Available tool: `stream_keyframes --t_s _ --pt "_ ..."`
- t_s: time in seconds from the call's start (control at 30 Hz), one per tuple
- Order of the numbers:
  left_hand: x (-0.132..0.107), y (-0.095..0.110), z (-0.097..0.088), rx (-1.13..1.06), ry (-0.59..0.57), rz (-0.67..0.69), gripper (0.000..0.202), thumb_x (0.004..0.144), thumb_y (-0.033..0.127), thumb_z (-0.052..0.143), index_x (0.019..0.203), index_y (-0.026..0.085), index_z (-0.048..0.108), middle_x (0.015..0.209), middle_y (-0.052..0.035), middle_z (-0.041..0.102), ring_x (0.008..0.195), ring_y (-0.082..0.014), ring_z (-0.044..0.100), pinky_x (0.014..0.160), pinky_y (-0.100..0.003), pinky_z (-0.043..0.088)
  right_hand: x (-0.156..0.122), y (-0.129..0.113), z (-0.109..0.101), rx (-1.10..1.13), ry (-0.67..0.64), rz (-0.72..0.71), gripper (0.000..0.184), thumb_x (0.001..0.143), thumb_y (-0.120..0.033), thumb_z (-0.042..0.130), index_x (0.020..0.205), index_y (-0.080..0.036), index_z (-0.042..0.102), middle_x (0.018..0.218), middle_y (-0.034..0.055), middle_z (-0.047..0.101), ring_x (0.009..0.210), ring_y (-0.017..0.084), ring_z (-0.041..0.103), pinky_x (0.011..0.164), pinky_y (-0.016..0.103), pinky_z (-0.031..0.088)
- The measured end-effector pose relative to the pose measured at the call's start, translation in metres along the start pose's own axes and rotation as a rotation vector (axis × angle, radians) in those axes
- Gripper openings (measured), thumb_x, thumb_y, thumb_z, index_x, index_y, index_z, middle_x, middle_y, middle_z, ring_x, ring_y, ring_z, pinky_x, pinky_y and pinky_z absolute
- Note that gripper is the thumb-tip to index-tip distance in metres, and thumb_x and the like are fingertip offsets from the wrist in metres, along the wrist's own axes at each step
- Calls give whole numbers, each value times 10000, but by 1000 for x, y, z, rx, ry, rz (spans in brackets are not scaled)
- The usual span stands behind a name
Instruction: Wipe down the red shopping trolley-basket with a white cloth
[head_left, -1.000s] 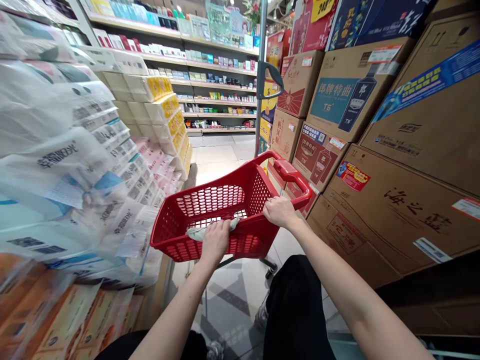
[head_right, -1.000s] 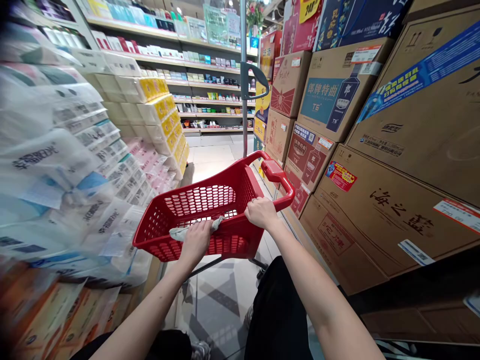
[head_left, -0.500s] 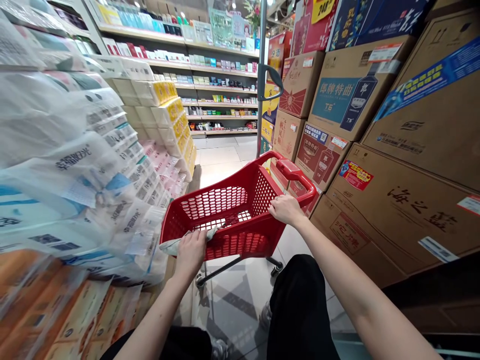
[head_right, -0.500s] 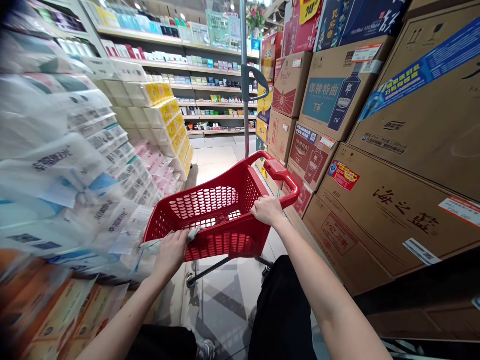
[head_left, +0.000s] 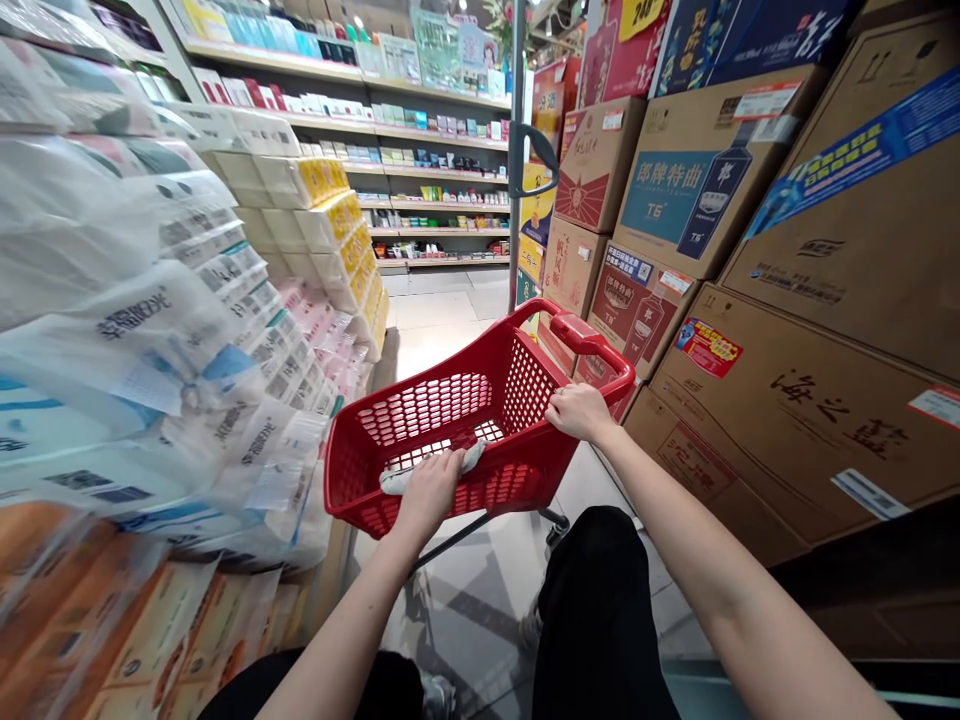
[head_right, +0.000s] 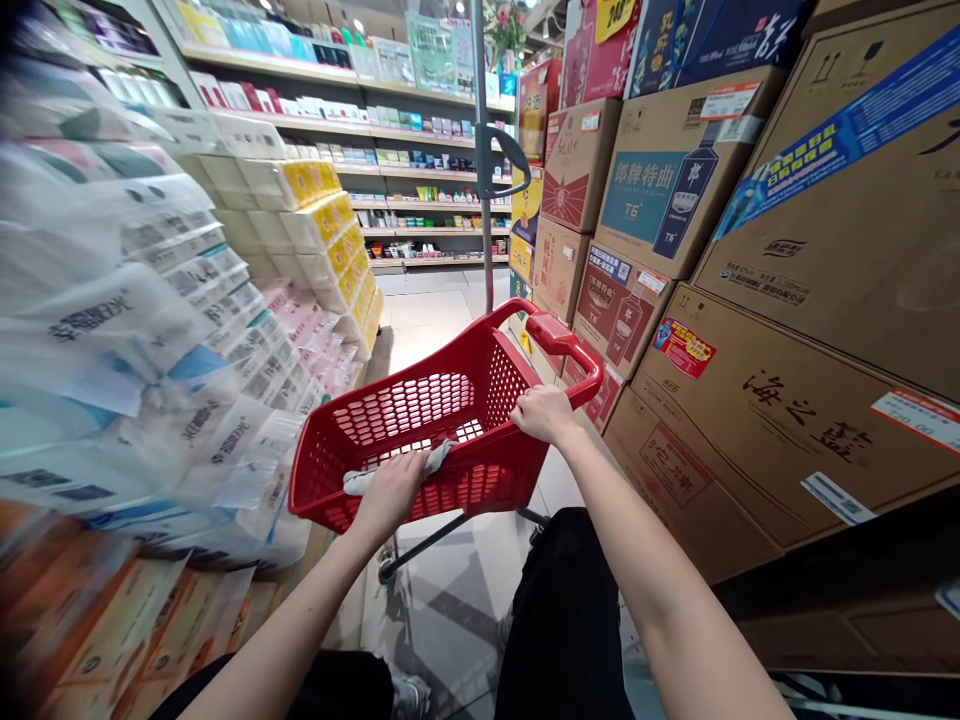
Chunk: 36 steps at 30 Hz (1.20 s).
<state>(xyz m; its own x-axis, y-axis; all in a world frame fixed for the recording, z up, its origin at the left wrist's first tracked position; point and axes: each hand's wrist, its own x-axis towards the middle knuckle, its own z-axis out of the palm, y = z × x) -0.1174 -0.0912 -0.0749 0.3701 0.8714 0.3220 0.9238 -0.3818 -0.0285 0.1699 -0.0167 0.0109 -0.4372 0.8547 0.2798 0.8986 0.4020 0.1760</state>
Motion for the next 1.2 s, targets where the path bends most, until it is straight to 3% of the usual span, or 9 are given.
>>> stream_keyframes --t_s 0.2,0.33,0.43,0.57,0.83,0.97,1.2 --pt "-45 -36 -4 98 -14 -42 312 894 177 336 1157 168 502 1029 -114 584 947 -246 533 863 -380 384 0 8 0 1 -9 -10 372 884 -319 377 828 -172 713 865 85 699 857 191 602 765 285 367" --pt "-71 -66 -4 122 -38 -131 305 905 221 341 1154 159 504 968 -103 591 887 -231 542 795 -354 405 0 7 2 3 11 -10 377 887 -315 372 827 -167 714 869 86 703 851 197 599 768 300 360" --pt "-78 -77 -3 141 -62 -178 278 907 226 338 1098 157 527 956 -103 594 882 -218 546 776 -333 404 0 4 5 -9 24 21 407 900 -296 347 820 -157 721 863 102 706 863 210 595 786 322 351" --pt "-68 -73 -2 173 -120 -219 259 898 196 340 1059 159 539 934 -101 593 876 -210 549 738 -315 397 2 -15 8 -11 8 55 439 918 -285 330 817 -133 729 868 139 706 878 215 601 822 343 341" --pt "-31 -24 -6 96 -116 -105 210 888 165 350 997 162 530 909 -85 591 831 -212 546 722 -328 389 16 -104 30 114 -97 -114 479 945 -325 286 862 -153 726 888 110 713 863 207 631 764 310 382" --pt "-32 -20 -3 69 -71 -55 278 890 161 350 1129 158 491 975 -88 589 883 -219 541 756 -336 395 20 -105 36 125 -107 -138 519 952 -355 259 824 -164 725 860 96 714 847 207 634 758 300 388" --pt "-70 -53 6 88 -49 -133 302 896 176 344 1161 158 489 997 -99 581 903 -222 534 800 -343 392 19 -96 37 131 -116 -141 533 956 -367 240 832 -174 721 863 89 713 851 201 632 766 300 383"
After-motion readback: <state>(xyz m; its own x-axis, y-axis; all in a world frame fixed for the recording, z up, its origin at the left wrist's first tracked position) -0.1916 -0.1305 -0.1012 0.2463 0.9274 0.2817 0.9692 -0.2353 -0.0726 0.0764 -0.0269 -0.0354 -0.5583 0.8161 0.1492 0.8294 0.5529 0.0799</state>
